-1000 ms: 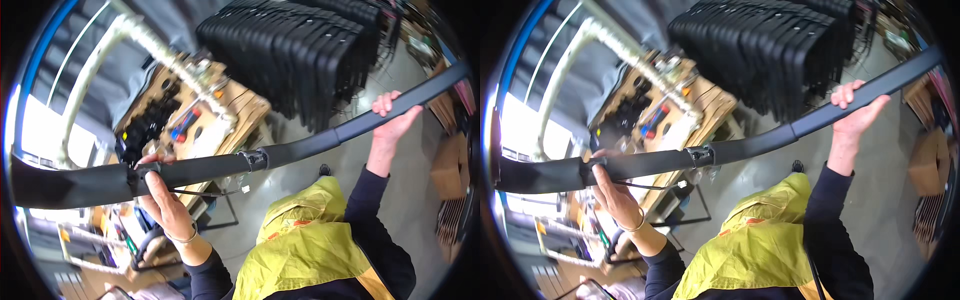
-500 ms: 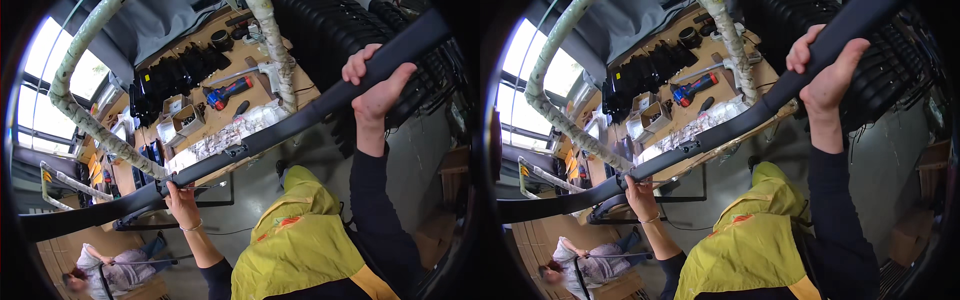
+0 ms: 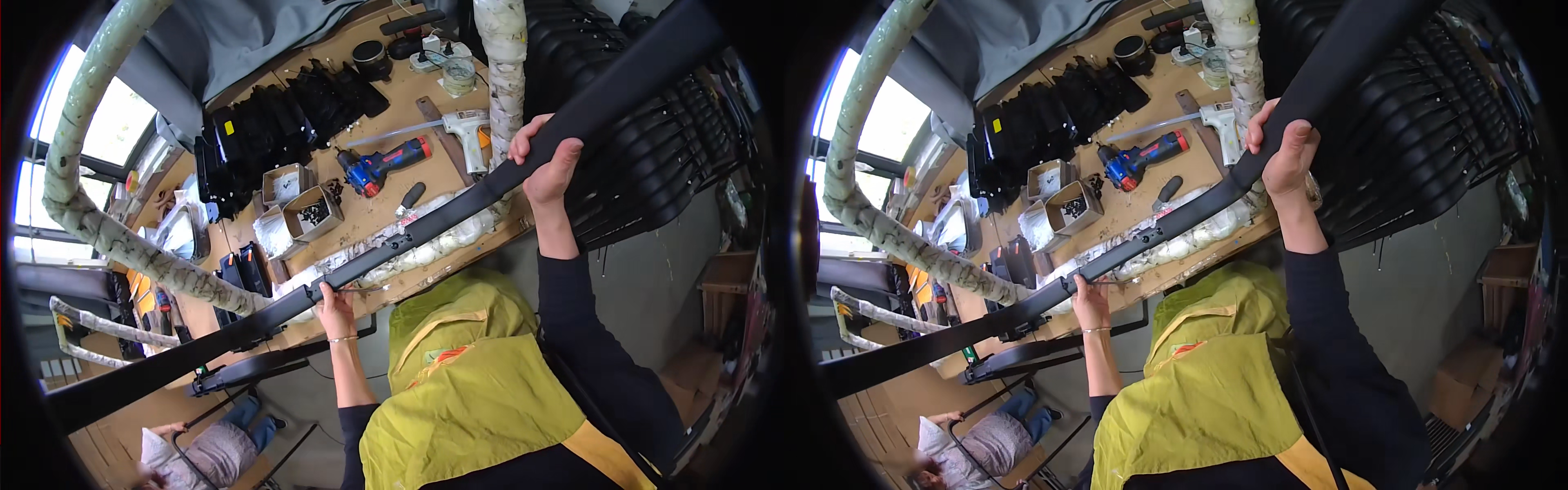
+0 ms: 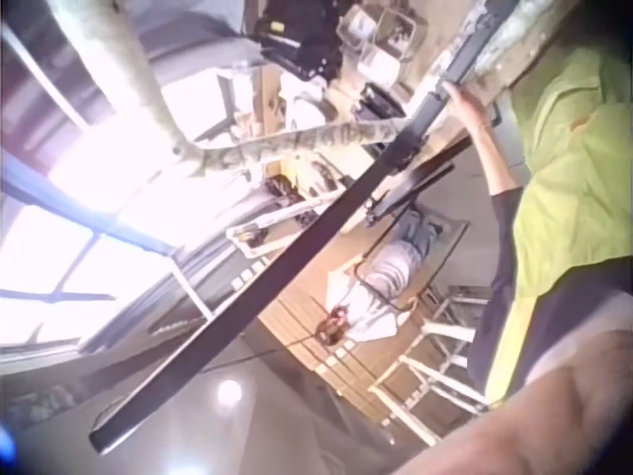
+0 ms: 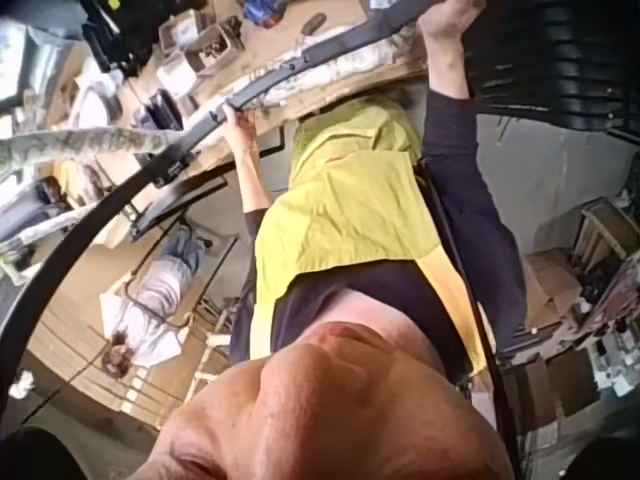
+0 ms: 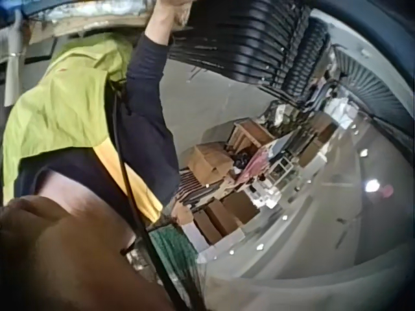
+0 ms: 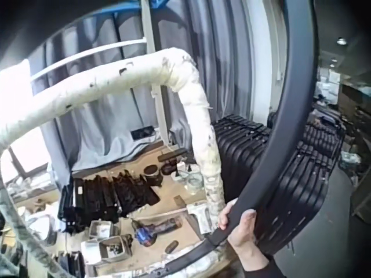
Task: Assembling and gluing electronic components onto a plastic panel using a power drill and a hot glue gun.
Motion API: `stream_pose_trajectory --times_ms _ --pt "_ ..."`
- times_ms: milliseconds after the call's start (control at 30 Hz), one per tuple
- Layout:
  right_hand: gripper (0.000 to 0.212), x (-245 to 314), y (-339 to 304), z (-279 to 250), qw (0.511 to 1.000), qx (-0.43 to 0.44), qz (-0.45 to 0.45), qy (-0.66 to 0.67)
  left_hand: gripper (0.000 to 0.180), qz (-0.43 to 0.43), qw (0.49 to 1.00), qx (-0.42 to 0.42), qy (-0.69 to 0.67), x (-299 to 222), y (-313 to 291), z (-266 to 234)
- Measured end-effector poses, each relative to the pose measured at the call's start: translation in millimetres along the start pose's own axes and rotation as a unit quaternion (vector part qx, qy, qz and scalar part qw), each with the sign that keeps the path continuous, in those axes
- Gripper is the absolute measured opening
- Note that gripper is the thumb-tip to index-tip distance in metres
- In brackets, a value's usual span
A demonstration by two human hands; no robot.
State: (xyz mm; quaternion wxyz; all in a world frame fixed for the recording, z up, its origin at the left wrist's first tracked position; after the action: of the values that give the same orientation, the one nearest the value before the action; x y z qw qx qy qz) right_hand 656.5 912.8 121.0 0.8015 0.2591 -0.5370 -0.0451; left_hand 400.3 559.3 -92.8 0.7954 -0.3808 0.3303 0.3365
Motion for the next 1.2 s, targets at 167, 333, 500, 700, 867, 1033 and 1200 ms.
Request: stream_pose_trajectory --times_ms 167,333,500,700,867,1033,1200 --pt "0.077 -25 -10 9 1.0 -0.022 -0.005 -0.013 0.018 -0.095 0.994 -0.022 0.058 13 16 0" --pt "0.069 -26 1 9 0.997 -0.023 -0.007 -0.075 0.015 -0.166 0.985 -0.026 0.04 39 12 -5" --pt "0.064 -38 15 3 0.988 -0.043 0.007 -0.146 0.013 -0.233 0.966 -0.03 0.111 33 15 2" --pt "0.027 6 17 47 0.809 -0.081 -0.174 -0.556 0.016 -0.252 0.957 0.027 0.139 36 24 -6" --pt "0.036 -10 31 50 0.714 -0.015 -0.138 -0.686 0.022 -0.272 0.943 0.092 0.166 28 24 -12" --pt "0.03 -3 25 50 0.716 0.006 -0.122 -0.687 0.026 -0.236 0.952 0.071 0.184 30 21 -10" --pt "0.03 1 19 37 0.714 0.037 -0.092 -0.693 0.023 -0.269 0.926 0.093 0.249 20 19 1"
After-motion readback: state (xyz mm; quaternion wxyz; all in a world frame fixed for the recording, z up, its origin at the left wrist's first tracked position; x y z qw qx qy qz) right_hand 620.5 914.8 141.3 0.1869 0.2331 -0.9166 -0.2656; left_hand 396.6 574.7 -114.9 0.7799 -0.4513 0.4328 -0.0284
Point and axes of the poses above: each hand's wrist, its own y-axis towards the middle knuckle, its own z-axis out of the palm, x = y × z, the point moved 5 cm from there along y, towards the middle knuckle, and after that the axes turned 3 degrees about -y, right-handed, at the moved point
